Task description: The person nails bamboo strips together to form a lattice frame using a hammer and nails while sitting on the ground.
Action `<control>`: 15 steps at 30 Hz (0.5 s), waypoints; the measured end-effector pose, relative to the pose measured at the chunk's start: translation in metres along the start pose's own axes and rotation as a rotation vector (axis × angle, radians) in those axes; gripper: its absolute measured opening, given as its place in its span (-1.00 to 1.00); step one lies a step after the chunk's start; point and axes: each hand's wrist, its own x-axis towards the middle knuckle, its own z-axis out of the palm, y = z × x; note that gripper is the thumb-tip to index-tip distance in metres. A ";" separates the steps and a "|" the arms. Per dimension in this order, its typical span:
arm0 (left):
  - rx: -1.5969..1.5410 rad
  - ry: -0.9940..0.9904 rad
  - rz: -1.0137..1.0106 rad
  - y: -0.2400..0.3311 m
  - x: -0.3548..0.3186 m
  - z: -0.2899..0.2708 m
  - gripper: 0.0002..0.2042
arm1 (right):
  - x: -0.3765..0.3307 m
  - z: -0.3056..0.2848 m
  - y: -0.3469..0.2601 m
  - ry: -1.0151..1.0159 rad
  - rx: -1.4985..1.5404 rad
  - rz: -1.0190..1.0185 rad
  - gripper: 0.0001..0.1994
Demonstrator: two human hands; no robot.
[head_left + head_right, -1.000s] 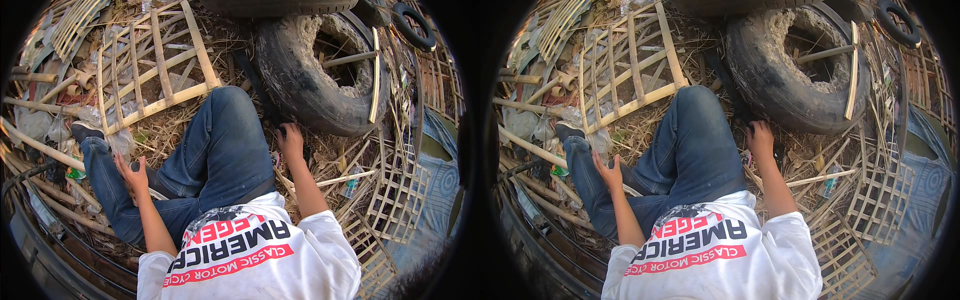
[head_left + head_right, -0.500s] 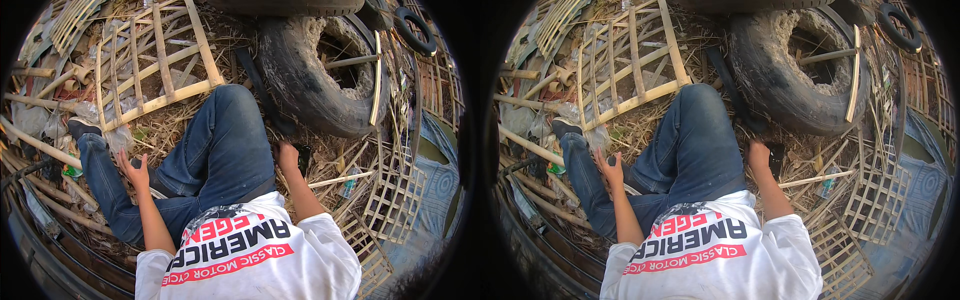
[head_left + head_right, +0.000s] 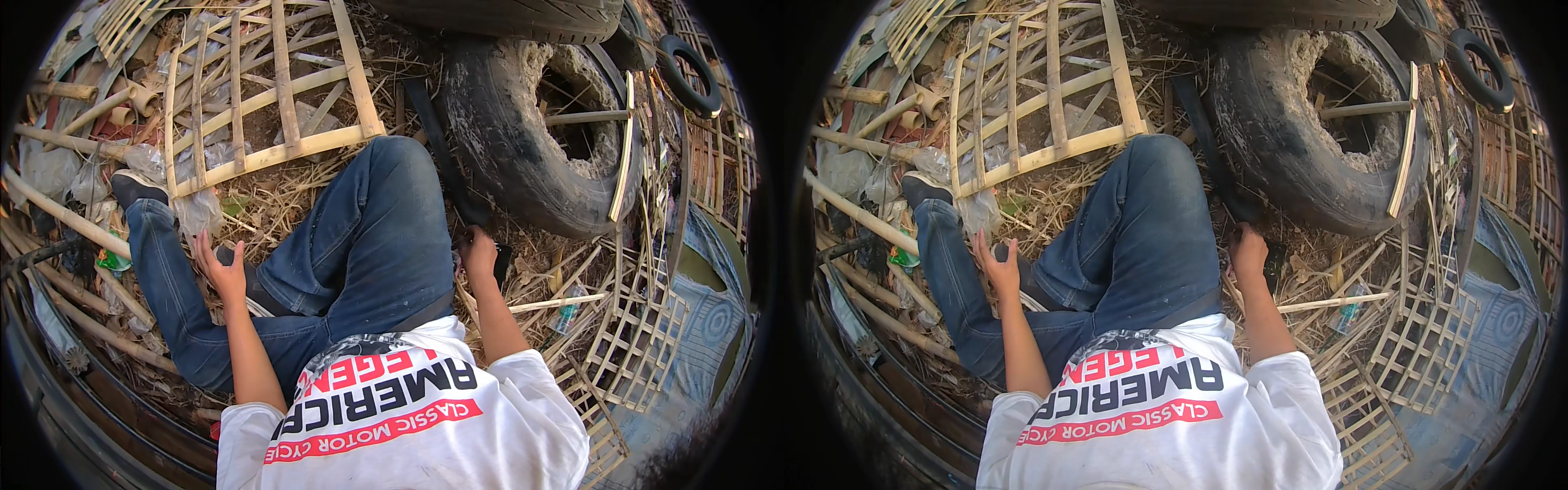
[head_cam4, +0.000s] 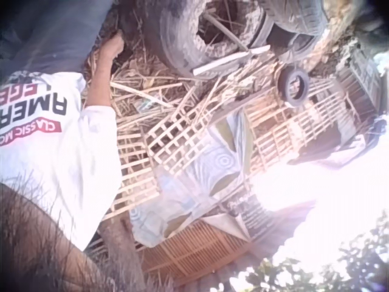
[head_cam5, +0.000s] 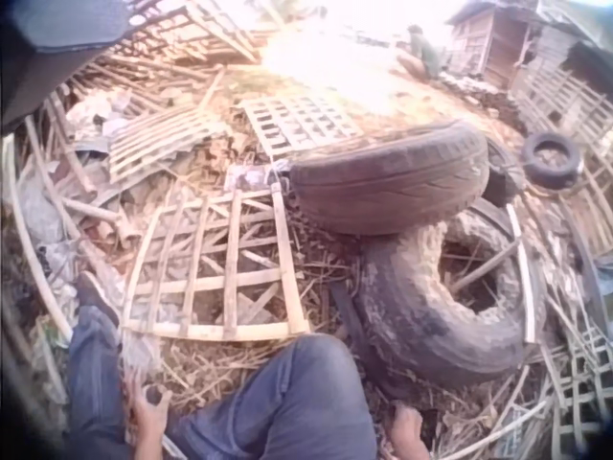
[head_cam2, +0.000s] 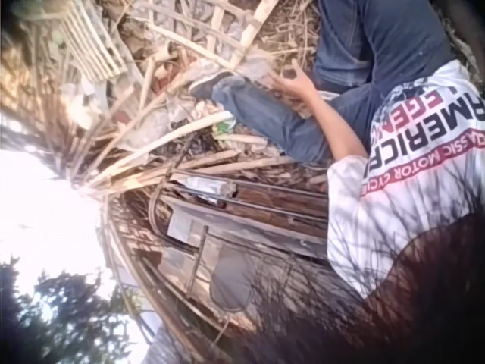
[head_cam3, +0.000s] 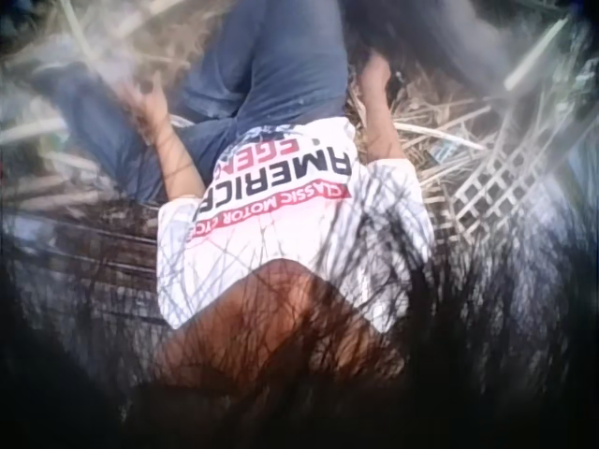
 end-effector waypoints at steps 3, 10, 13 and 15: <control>0.010 0.011 0.032 -0.003 0.000 0.001 -0.29 | 0.002 0.002 0.002 0.004 0.048 0.025 -0.84; -0.001 0.001 0.001 -0.002 -0.001 0.001 -0.32 | 0.001 0.000 -0.008 0.012 0.007 0.064 -0.86; 0.010 -0.009 -0.013 -0.001 0.000 0.001 -0.34 | 0.004 0.002 -0.006 0.017 -0.087 -0.001 -0.87; 0.007 -0.011 -0.012 -0.001 -0.001 0.001 -0.35 | 0.006 0.008 0.000 0.039 -0.134 -0.064 -0.87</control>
